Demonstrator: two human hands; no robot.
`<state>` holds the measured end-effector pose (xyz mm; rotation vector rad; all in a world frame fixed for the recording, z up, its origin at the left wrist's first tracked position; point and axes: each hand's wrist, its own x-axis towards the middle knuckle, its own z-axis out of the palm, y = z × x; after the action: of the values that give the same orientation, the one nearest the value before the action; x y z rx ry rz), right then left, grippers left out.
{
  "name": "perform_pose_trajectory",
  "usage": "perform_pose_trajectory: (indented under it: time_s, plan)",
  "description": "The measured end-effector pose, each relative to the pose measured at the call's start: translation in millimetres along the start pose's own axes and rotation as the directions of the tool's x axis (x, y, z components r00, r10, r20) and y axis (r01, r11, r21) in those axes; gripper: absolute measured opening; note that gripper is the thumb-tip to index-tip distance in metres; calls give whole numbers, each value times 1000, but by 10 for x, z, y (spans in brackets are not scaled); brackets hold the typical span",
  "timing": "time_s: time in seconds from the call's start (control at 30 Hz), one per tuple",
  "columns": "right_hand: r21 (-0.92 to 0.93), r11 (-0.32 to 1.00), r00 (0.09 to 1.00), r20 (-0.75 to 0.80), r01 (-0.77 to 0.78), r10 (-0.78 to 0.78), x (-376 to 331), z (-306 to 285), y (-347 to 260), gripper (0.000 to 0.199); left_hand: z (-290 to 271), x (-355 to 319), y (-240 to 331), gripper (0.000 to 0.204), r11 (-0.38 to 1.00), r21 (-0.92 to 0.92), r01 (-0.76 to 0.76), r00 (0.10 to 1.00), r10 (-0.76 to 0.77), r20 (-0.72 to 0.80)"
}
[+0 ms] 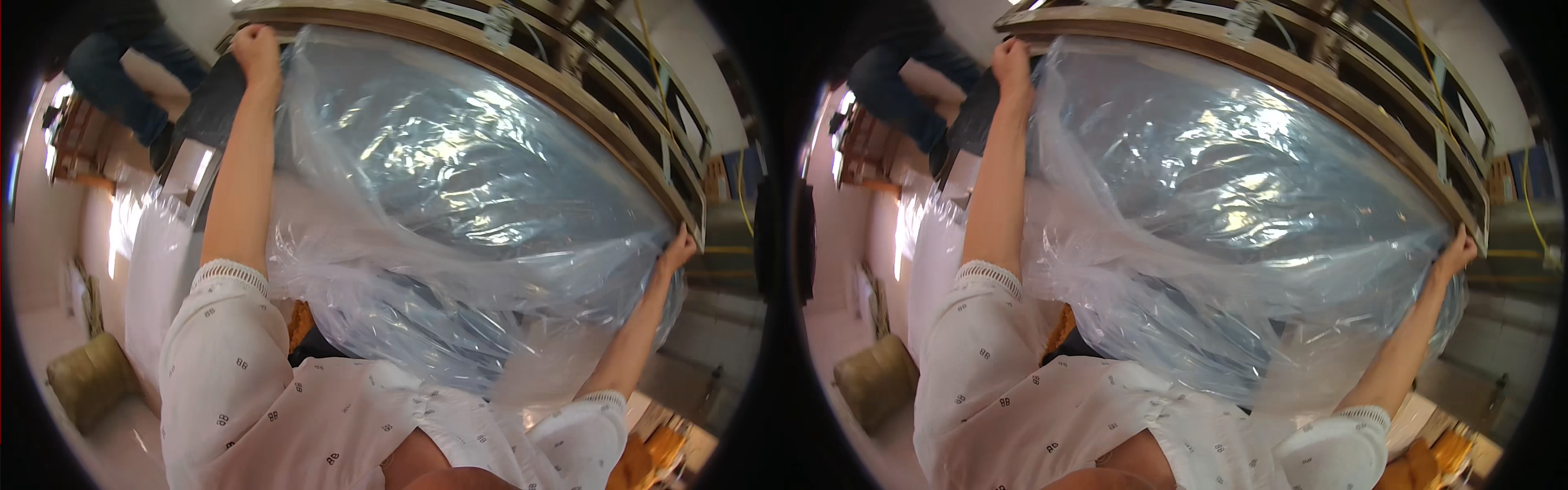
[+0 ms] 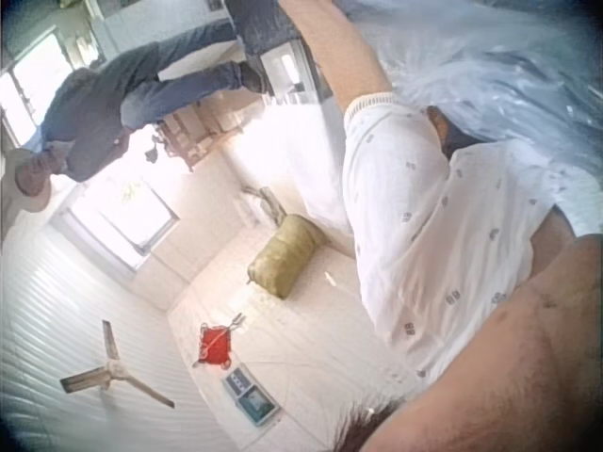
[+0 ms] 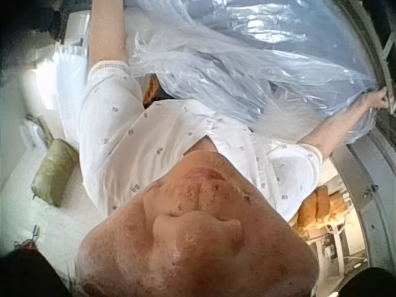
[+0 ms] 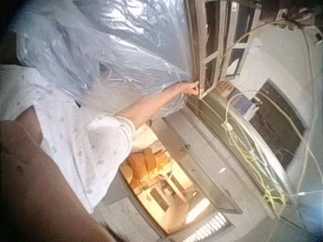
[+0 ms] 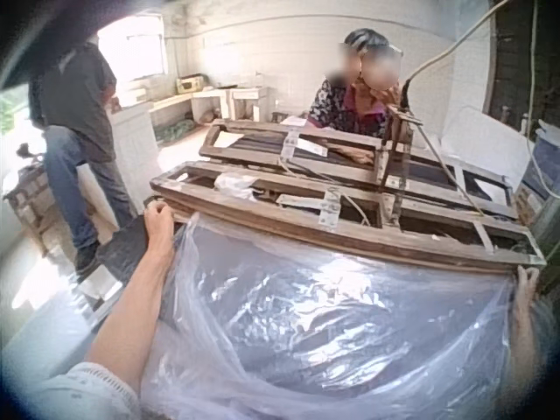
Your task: The recorder is wrapping a large, curved industrial component with a large plastic sheet.
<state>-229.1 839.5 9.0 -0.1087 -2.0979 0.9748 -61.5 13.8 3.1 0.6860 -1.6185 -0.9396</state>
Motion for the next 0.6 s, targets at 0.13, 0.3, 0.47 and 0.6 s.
perform_pose_trajectory:
  time_s: [0.13, 0.3, 0.47, 0.6]
  plan:
    - [-131, 988, 997, -6, -78, 77, -89, 10, -145, 44, 111, -70, 205, 57, 848, 528, -41, 971, -91, 222]
    - [-698, 654, 793, 559, 292, 243, -200, -425, -1091, 56, -413, 282, 147, 32, 999, -42, 32, 878, -8, 478]
    - [-239, 876, 670, 733, 420, -121, -415, -1035, -960, 31, -1148, 662, 417, 35, 968, 214, -129, 816, -19, 578]
    - [71, 978, 416, 909, -197, 18, -1002, -1111, -1758, 22, -1681, 1204, -91, 34, 848, 454, -274, 865, 12, 501]
